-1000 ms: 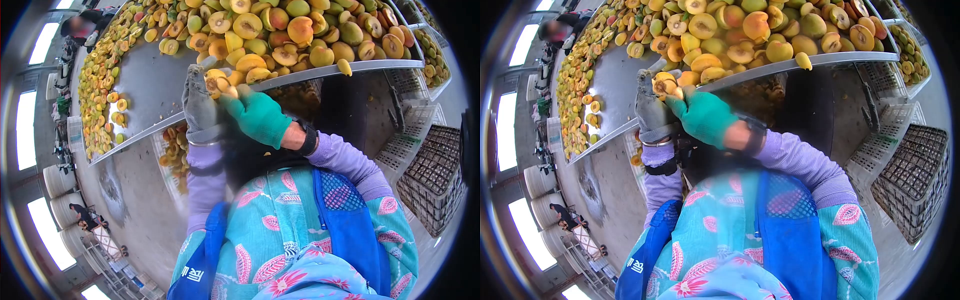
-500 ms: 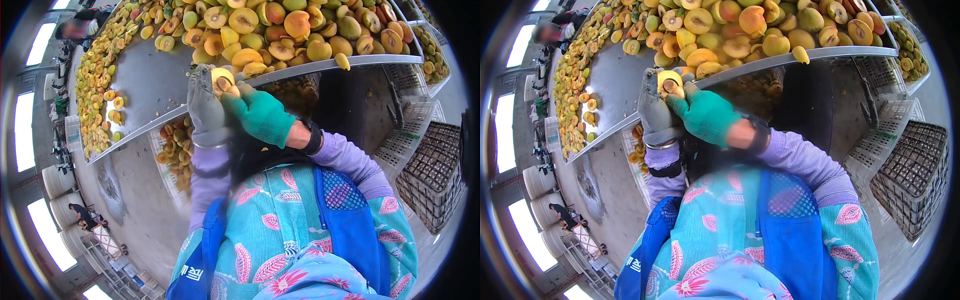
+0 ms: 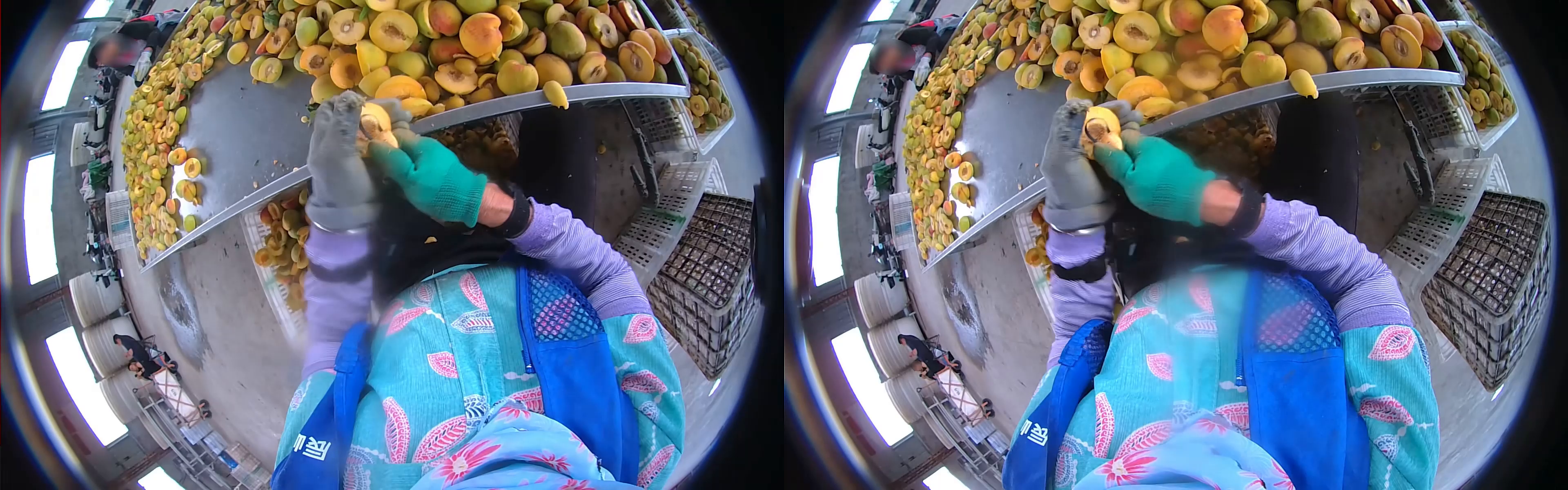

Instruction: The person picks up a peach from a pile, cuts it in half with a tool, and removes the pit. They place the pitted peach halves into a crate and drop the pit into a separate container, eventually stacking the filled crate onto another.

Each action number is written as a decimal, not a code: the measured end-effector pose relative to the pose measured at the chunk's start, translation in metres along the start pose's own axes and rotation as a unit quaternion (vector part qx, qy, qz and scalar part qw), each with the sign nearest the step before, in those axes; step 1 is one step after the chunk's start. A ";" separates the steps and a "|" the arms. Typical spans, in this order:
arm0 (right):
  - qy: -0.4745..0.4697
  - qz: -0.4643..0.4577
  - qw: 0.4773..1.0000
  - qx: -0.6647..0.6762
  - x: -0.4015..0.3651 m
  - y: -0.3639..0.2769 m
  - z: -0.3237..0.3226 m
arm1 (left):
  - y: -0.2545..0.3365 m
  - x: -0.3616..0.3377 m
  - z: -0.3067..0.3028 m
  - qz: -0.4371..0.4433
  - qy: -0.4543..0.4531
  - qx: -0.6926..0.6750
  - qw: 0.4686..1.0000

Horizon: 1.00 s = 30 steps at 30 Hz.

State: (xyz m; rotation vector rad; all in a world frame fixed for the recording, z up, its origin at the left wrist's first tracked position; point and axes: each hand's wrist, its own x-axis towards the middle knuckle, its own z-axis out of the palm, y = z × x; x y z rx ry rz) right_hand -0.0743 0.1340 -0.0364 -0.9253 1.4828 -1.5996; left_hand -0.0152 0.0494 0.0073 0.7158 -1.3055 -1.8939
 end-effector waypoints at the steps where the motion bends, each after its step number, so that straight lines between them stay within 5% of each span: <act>1: 0.006 -0.006 1.000 0.007 0.001 0.006 0.002 | -0.001 0.005 -0.007 -0.004 -0.041 0.019 0.999; 2: 0.011 -0.015 1.000 0.015 0.003 0.004 0.002 | 0.002 0.009 -0.007 -0.006 -0.081 0.039 0.996; 4: -0.003 0.102 0.975 0.196 -0.007 -0.004 0.014 | 0.008 0.004 0.002 -0.065 -0.020 0.034 0.997; 6: -0.049 0.205 0.909 0.360 -0.014 -0.030 0.007 | 0.012 0.003 0.009 -0.077 0.001 0.070 0.995; 9: -0.134 0.297 0.848 0.417 -0.014 -0.058 -0.013 | 0.010 0.007 0.002 -0.105 -0.046 0.071 0.991; 12: -0.230 0.258 0.720 0.602 -0.018 -0.044 -0.014 | 0.005 0.015 -0.007 -0.079 -0.173 0.039 0.981; 15: -0.265 0.284 0.749 0.537 -0.015 -0.040 -0.017 | 0.002 0.007 -0.013 -0.088 -0.160 -0.019 0.983; 16: -0.300 0.302 0.702 0.572 -0.013 -0.041 -0.020 | 0.002 -0.001 -0.015 -0.122 -0.115 -0.125 0.978; 18: -0.353 0.266 0.647 0.621 -0.020 -0.041 -0.014 | 0.002 -0.020 -0.031 0.069 0.030 0.142 0.987; 19: -0.378 0.249 0.616 0.644 -0.023 -0.039 -0.012 | 0.002 -0.032 -0.046 0.092 0.064 0.262 0.959; 20: -0.347 0.280 0.658 0.607 -0.024 -0.036 -0.016 | 0.003 -0.043 -0.061 0.106 0.104 0.378 0.914; 23: -0.184 0.398 0.785 0.438 -0.024 -0.014 -0.046 | 0.046 -0.045 -0.170 -0.040 0.080 0.648 0.756; 25: -0.118 0.411 0.834 0.348 -0.023 -0.014 -0.037 | 0.056 -0.033 -0.169 -0.072 0.074 0.698 0.709; 27: -0.094 0.397 0.861 0.303 -0.019 -0.019 -0.031 | 0.065 0.018 -0.117 -0.025 0.083 0.644 0.760; 29: -0.113 0.352 0.875 0.313 -0.012 -0.027 -0.031 | 0.057 0.077 -0.099 0.298 -0.228 0.779 0.502; 30: -0.103 0.353 0.876 0.312 -0.010 -0.029 -0.035 | 0.029 0.113 -0.088 0.197 -0.168 0.803 0.537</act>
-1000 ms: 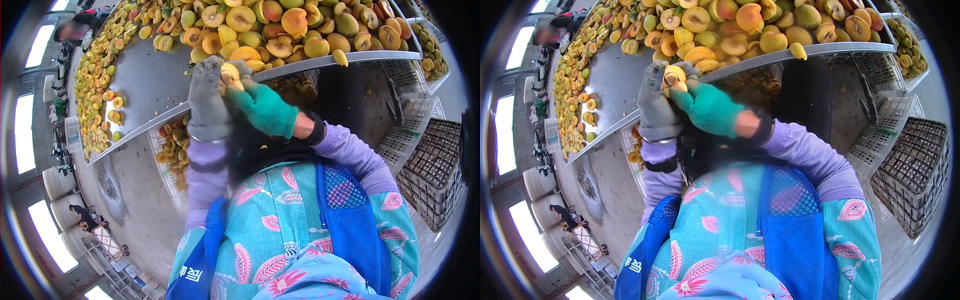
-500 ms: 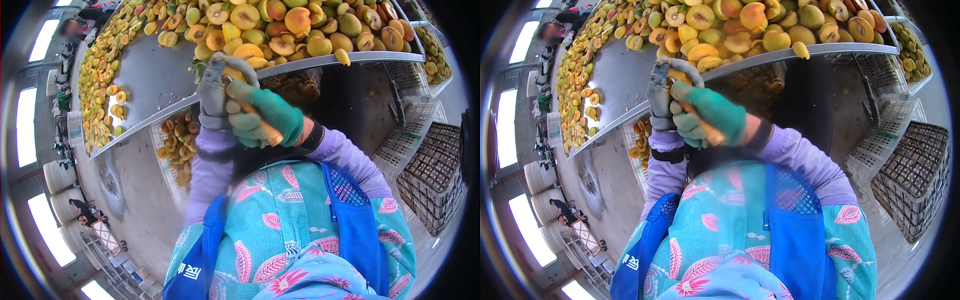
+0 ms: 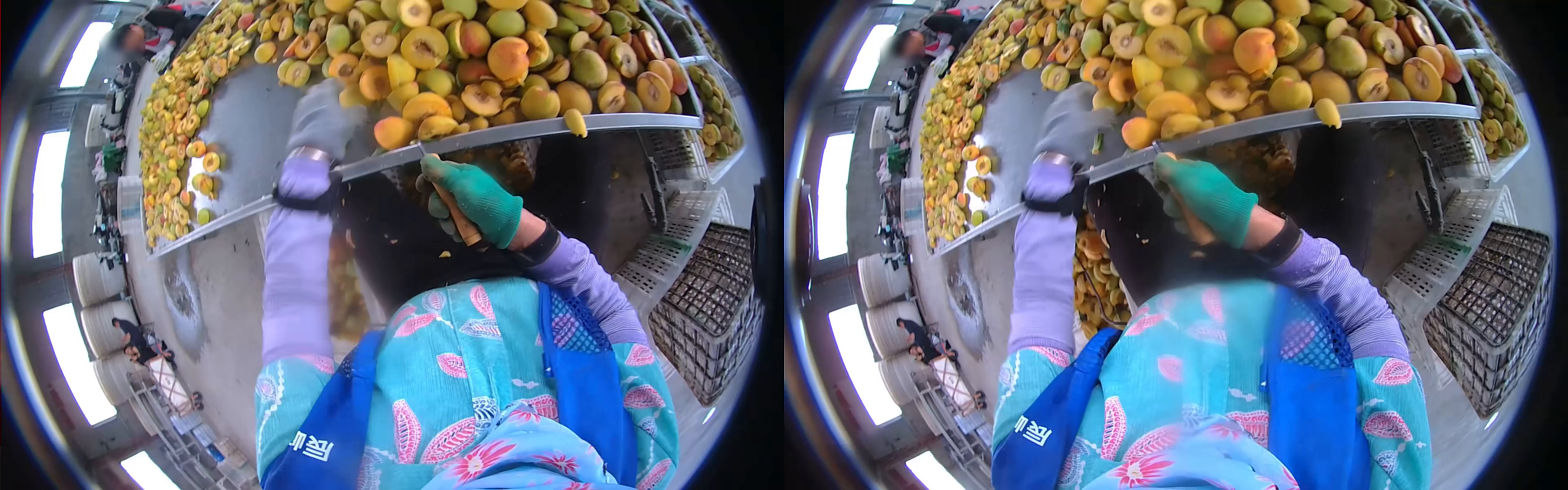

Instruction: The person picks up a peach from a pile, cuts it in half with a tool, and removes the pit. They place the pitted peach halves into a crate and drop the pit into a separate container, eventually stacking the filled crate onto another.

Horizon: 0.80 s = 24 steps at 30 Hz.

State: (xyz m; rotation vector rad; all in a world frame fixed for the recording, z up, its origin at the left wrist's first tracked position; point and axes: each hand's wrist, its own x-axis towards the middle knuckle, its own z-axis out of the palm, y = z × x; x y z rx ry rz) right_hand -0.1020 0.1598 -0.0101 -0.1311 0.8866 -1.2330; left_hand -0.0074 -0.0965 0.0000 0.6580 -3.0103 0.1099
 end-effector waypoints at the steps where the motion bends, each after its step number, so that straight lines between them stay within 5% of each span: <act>1: 0.009 -0.002 1.000 0.005 -0.002 -0.002 -0.002 | 0.006 0.027 0.023 -0.111 -0.051 -0.021 0.992; 4: 0.037 -0.037 0.998 -0.019 -0.007 -0.007 -0.009 | -0.002 0.043 0.007 -0.064 -0.112 -0.062 0.990; 5: 0.046 -0.071 0.995 -0.051 -0.007 -0.007 -0.008 | -0.012 0.035 0.006 -0.126 -0.109 -0.315 0.934; 6: 0.052 -0.105 0.990 -0.081 -0.004 -0.007 -0.006 | -0.026 0.019 0.006 -0.183 -0.097 -0.543 0.814; 7: 0.082 -0.180 0.964 -0.175 0.006 -0.005 -0.006 | -0.036 0.003 0.012 -0.230 -0.077 -0.731 0.638; 9: 0.132 -0.315 0.869 -0.359 0.032 0.002 -0.008 | -0.009 -0.033 -0.010 -0.159 -0.031 -0.809 0.564; 11: 0.101 -0.442 0.754 -0.475 0.029 -0.008 0.005 | 0.019 -0.052 -0.022 -0.135 0.018 -0.778 0.614; 13: 0.124 -0.360 0.785 -0.489 0.034 -0.015 0.017 | 0.040 -0.059 -0.013 -0.128 0.076 -0.732 0.664; 14: 0.126 -0.358 0.759 -0.528 0.037 -0.016 0.017 | 0.049 -0.059 -0.007 -0.126 0.105 -0.707 0.688; 17: 0.136 -0.385 0.721 -0.560 0.034 -0.019 0.017 | 0.077 -0.052 -0.020 -0.101 0.084 -0.869 0.477; 21: 0.122 -0.384 0.721 -0.564 0.033 -0.016 0.015 | 0.085 -0.048 -0.002 -0.075 0.213 -0.687 0.690; 24: 0.122 -0.364 0.767 -0.514 0.034 -0.011 0.020 | 0.082 -0.054 0.004 -0.054 0.224 -0.588 0.775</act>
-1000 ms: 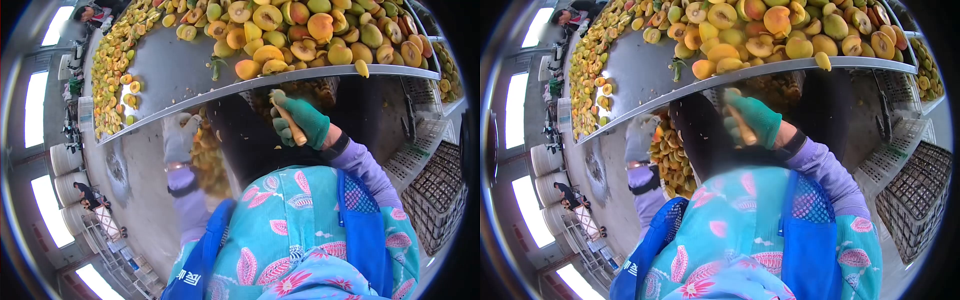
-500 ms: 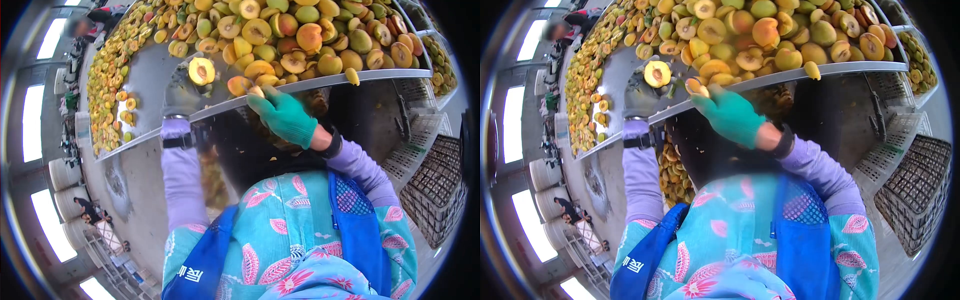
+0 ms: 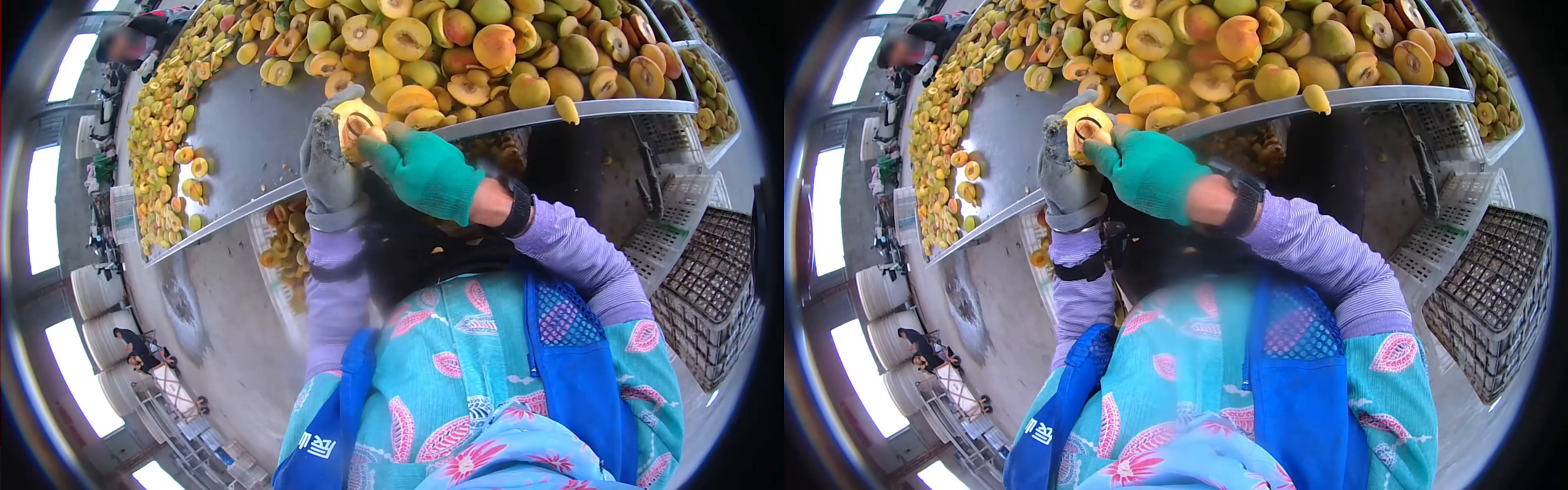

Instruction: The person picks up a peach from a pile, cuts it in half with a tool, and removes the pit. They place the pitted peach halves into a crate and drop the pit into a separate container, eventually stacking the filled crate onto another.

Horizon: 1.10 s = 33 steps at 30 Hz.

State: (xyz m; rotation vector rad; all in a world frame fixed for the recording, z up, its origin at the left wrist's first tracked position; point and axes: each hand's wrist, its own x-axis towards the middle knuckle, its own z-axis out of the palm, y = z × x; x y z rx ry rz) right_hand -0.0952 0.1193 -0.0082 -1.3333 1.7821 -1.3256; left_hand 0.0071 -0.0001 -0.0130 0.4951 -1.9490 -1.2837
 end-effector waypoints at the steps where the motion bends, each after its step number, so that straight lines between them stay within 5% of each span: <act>1: -0.007 0.041 0.998 0.042 -0.002 -0.006 0.000 | -0.003 -0.003 -0.001 -0.016 0.013 -0.025 0.999; 6: -0.004 0.081 0.994 0.075 -0.007 -0.010 0.005 | -0.002 -0.010 0.012 -0.050 0.070 -0.108 0.990; 10: -0.023 0.103 0.991 0.087 -0.011 -0.009 -0.001 | -0.012 -0.009 0.012 0.042 0.051 0.122 0.990; 17: 0.035 0.092 0.992 0.081 -0.013 0.012 0.021 | 0.007 -0.005 0.037 -0.116 0.137 -0.178 0.968; 20: -0.123 0.314 0.828 0.448 -0.013 -0.018 -0.009 | 0.030 0.009 0.033 -0.218 0.036 -0.100 0.970; 24: -0.157 0.283 0.665 0.673 -0.021 -0.016 -0.003 | 0.025 0.036 0.019 -0.250 -0.230 -0.156 0.928; 28: -0.212 0.203 0.494 0.819 -0.020 -0.007 -0.003 | 0.041 0.019 0.033 -0.351 -0.039 -0.280 0.892; 31: -0.268 0.224 0.527 0.774 -0.022 0.002 0.000 | 0.022 0.001 0.031 -0.320 0.030 -0.328 0.888; 32: -0.233 0.277 0.663 0.656 -0.026 -0.011 -0.011 | 0.022 -0.004 0.033 -0.294 0.040 -0.327 0.897; 33: -0.201 0.284 0.723 0.597 -0.029 -0.018 -0.011 | 0.023 -0.007 0.032 -0.282 0.043 -0.282 0.916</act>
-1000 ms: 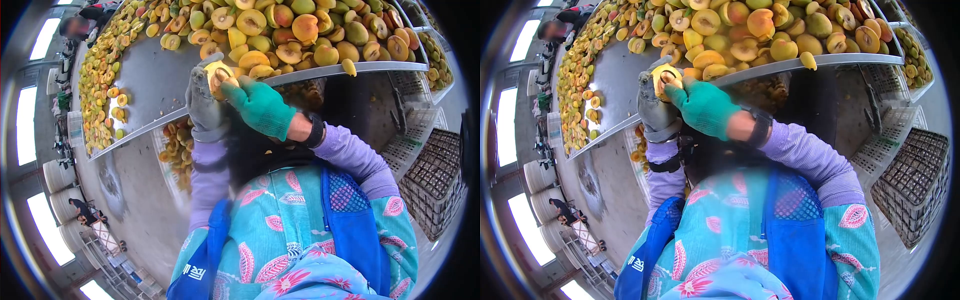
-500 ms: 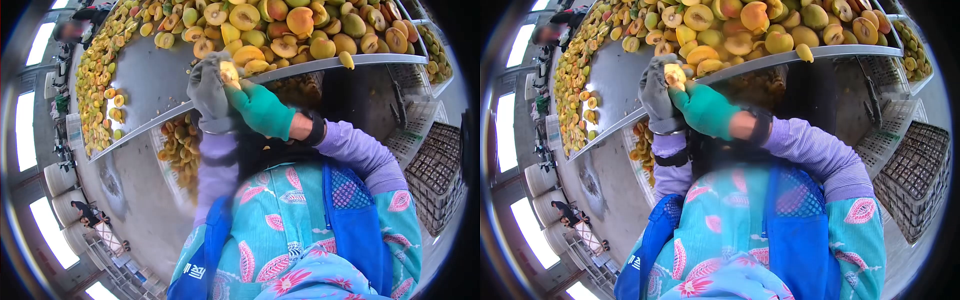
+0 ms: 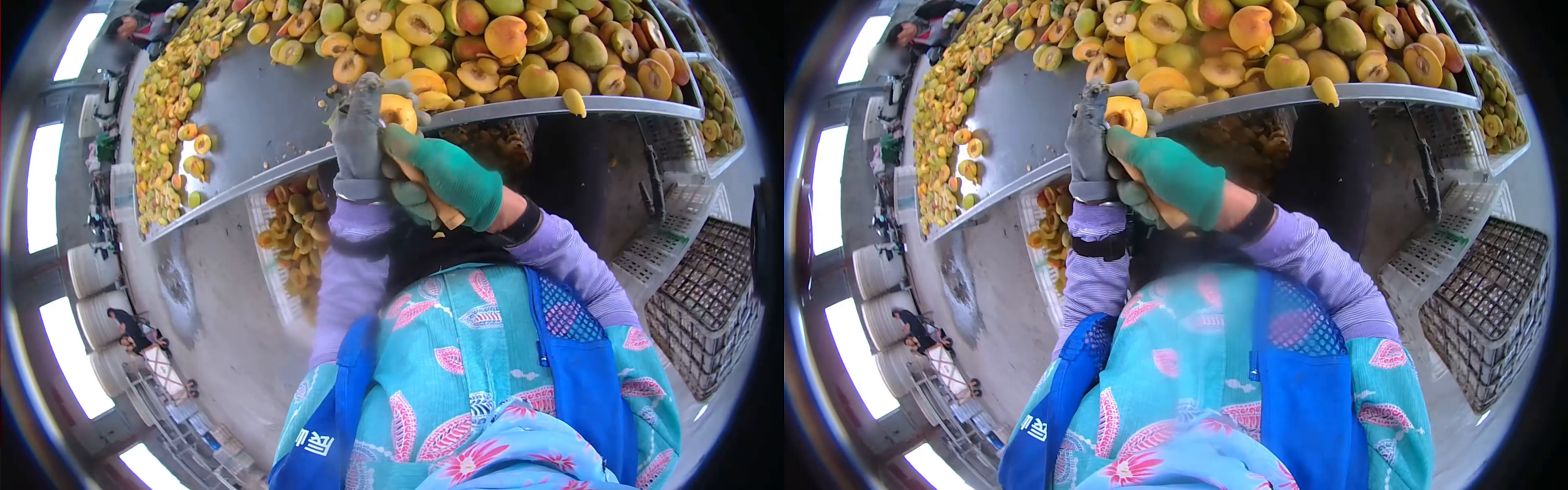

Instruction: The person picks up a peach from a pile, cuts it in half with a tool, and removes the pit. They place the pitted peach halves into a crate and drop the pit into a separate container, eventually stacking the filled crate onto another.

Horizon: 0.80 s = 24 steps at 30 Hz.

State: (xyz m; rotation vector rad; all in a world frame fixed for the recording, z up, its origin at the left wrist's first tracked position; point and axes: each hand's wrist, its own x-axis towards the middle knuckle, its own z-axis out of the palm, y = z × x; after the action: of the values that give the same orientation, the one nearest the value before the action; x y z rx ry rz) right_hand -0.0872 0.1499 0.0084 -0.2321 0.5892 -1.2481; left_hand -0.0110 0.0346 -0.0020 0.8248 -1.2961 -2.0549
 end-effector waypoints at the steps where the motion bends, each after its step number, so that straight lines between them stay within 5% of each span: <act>1: 0.054 -0.025 0.996 -0.068 -0.001 0.001 0.007 | 0.002 -0.001 0.000 0.020 0.009 0.049 0.999; 3: 0.119 -0.065 0.984 -0.117 0.007 0.012 0.008 | 0.005 -0.003 0.000 0.029 0.012 0.097 0.995; 6: -0.107 -0.011 0.987 0.120 -0.001 0.009 -0.005 | 0.000 0.001 -0.011 -0.023 -0.074 -0.154 0.985; 7: -0.218 -0.003 0.951 0.221 0.004 0.011 -0.011 | -0.024 0.012 -0.031 -0.028 -0.005 -0.181 0.983; 8: -0.223 0.002 0.949 0.221 0.001 0.009 -0.011 | -0.021 0.007 -0.034 0.146 0.004 0.075 0.986; 9: -0.231 0.012 0.947 0.222 -0.005 0.006 -0.009 | -0.012 -0.006 -0.041 0.301 0.021 0.328 0.895; 10: -0.242 0.024 0.944 0.221 -0.009 0.001 -0.009 | -0.002 -0.019 -0.051 0.422 0.038 0.556 0.715; 11: -0.185 0.018 0.969 0.161 -0.013 -0.004 -0.010 | 0.003 -0.034 -0.071 0.366 0.072 0.576 0.727; 12: -0.127 0.006 0.987 0.100 -0.019 -0.007 -0.016 | 0.007 -0.051 -0.098 0.217 0.129 0.550 0.796; 13: -0.068 0.010 0.994 0.083 -0.020 -0.005 -0.031 | 0.007 -0.068 -0.127 0.081 0.170 0.592 0.784; 15: 0.081 0.058 0.992 0.071 -0.017 -0.002 -0.037 | 0.024 -0.083 -0.157 -0.093 0.173 0.746 0.636; 16: 0.157 0.085 0.982 0.065 -0.018 0.000 -0.038 | 0.032 -0.075 -0.155 -0.056 0.206 0.706 0.676; 18: 0.106 0.082 0.990 0.036 -0.014 0.006 -0.035 | 0.052 -0.037 -0.146 0.019 0.264 0.613 0.744; 20: 0.145 0.053 0.988 0.001 -0.015 -0.003 -0.008 | 0.090 0.006 -0.072 0.072 0.174 0.564 0.804; 22: 0.166 0.032 0.986 0.006 -0.012 0.000 -0.015 | 0.064 0.087 -0.076 0.300 0.080 0.691 0.652; 24: 0.187 0.012 0.982 0.005 -0.015 -0.003 -0.019 | 0.030 0.142 -0.091 0.302 -0.067 0.769 0.560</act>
State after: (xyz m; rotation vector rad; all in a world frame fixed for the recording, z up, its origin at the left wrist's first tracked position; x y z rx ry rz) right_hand -0.1033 0.1658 -0.0016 0.0218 0.9059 -1.2795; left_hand -0.0308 -0.1321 -0.0332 0.5637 -2.8418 0.0223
